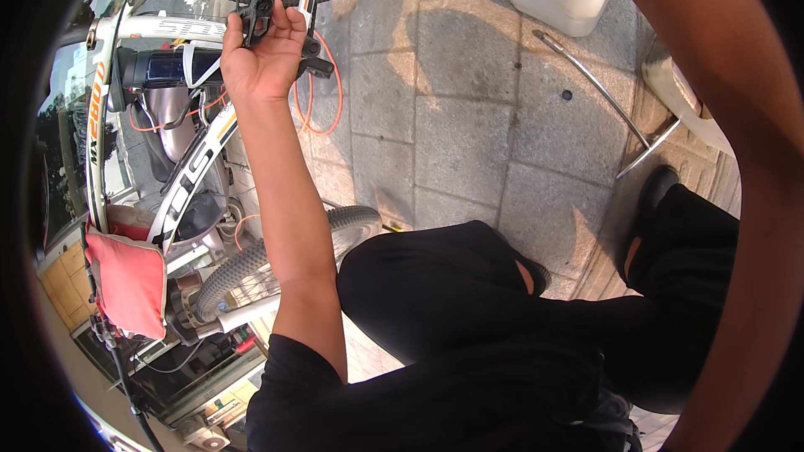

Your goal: The person walks out of a shop onto a sidewalk and squats beside a bicycle. They use a T-handle wrench to loosen and remove a bolt from the pedal, then use a small screwdriver to adjust the pedal mechanism before reattaching the bolt and tightening it.

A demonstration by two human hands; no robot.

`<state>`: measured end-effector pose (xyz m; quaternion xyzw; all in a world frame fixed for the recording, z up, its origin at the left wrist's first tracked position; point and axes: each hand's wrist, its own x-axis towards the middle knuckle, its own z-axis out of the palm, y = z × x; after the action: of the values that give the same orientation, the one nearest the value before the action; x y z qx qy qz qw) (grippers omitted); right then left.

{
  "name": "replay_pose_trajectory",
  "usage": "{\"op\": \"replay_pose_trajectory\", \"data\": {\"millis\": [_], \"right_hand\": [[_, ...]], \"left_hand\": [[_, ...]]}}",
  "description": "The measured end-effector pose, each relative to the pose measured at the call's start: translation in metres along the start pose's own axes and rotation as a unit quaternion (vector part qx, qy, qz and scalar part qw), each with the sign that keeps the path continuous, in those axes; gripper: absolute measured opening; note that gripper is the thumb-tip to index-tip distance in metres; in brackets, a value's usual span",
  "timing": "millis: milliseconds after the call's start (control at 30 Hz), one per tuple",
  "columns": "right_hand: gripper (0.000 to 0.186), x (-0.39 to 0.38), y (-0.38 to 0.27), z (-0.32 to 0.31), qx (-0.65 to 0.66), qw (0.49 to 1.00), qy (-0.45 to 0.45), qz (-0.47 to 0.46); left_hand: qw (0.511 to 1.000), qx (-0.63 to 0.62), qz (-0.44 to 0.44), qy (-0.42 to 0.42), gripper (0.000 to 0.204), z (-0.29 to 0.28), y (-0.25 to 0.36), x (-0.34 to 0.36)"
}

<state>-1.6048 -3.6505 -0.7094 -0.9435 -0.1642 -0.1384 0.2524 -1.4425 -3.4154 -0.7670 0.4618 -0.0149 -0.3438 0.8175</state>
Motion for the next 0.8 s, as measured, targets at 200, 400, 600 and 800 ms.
{"op": "replay_pose_trajectory", "data": {"millis": [200,400,600,800], "right_hand": [[0.028,-0.015,-0.018,-0.012,0.161,0.980,-0.033,0.116],[0.020,-0.067,-0.020,0.040,0.351,0.898,0.186,0.189],[0.020,-0.063,-0.051,0.129,0.515,0.768,0.254,0.285],[0.025,-0.046,-0.063,0.162,0.492,0.766,0.309,0.277]], "left_hand": [[0.996,-0.016,-0.047,-0.069,0.040,-0.006,0.007,0.002],[0.994,-0.011,-0.029,-0.106,0.038,-0.014,-0.007,0.005],[0.997,-0.040,-0.012,-0.059,0.039,-0.011,-0.007,-0.001],[0.997,-0.074,0.014,-0.003,0.041,0.000,-0.023,-0.009]]}}
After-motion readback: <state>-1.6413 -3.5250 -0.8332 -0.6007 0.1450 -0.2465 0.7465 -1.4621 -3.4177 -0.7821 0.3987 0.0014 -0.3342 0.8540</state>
